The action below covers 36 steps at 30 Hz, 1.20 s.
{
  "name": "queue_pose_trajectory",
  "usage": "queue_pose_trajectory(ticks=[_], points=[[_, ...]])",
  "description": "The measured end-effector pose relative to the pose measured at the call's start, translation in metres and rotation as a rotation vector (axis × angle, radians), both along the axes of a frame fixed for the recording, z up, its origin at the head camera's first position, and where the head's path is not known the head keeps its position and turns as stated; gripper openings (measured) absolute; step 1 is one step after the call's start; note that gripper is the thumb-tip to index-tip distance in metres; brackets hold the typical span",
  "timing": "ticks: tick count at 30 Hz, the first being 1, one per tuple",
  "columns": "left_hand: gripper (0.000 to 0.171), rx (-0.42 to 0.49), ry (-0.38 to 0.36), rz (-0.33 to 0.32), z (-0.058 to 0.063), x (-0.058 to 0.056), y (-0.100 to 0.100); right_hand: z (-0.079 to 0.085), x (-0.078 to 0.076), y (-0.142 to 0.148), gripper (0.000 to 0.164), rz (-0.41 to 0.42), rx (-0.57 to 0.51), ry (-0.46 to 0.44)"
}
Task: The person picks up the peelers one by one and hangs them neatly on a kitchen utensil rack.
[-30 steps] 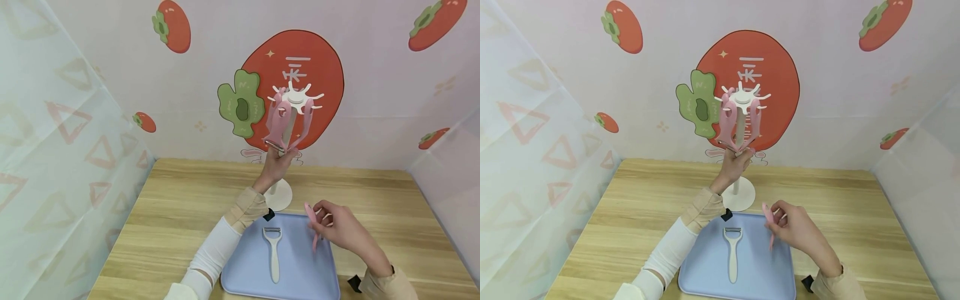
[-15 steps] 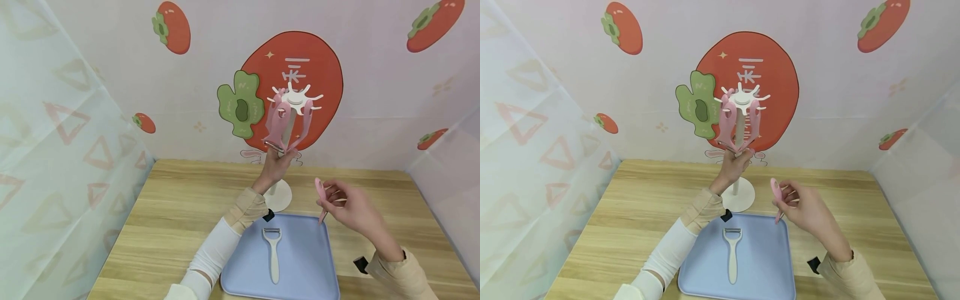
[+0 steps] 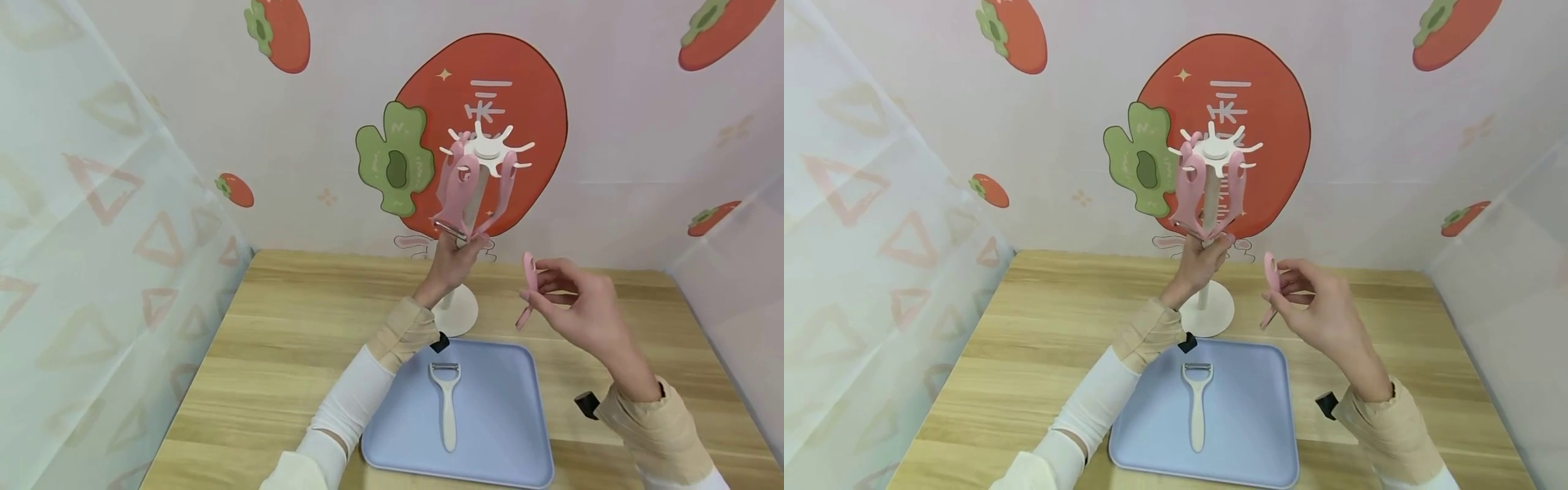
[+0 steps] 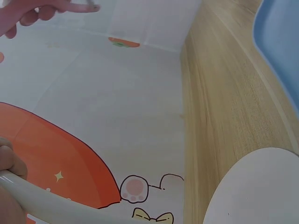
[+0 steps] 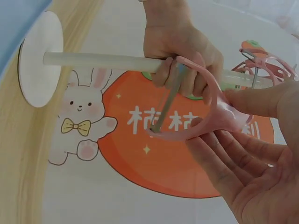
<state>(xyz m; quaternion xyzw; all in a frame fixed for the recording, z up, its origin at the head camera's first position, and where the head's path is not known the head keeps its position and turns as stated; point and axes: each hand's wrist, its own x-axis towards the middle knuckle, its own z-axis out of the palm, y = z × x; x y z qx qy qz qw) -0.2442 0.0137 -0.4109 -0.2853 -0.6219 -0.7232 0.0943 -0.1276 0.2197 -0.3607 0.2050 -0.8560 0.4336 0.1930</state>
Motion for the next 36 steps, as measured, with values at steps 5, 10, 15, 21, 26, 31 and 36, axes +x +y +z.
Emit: queue_pose_trajectory(ticks=[5, 10, 15, 21, 26, 31, 36], points=[[0.044, 0.004, -0.005, -0.013, 0.001, 0.001, 0.000, 0.006, -0.004, -0.001, 0.047, -0.023, -0.043, 0.069], [0.042, 0.004, 0.000, -0.013, 0.002, 0.002, 0.000, 0.014, -0.009, -0.001, 0.050, -0.037, -0.079, 0.094], [0.036, 0.005, 0.010, -0.013, 0.002, 0.000, 0.001, 0.023, -0.012, -0.003, 0.049, -0.052, -0.099, 0.119], [0.026, 0.003, 0.003, -0.012, 0.000, -0.001, 0.001, 0.037, -0.011, -0.009, 0.044, -0.056, -0.128, 0.146], [0.028, 0.008, 0.000, -0.013, -0.001, 0.001, 0.000, 0.036, -0.015, -0.006, 0.047, -0.053, -0.156, 0.165], [0.022, 0.020, -0.003, -0.010, -0.002, 0.002, -0.001, 0.037, -0.019, -0.007, 0.045, -0.055, -0.186, 0.180], [0.033, 0.023, 0.002, -0.024, 0.000, 0.001, 0.001, 0.042, -0.019, -0.009, 0.044, -0.075, -0.198, 0.201]])
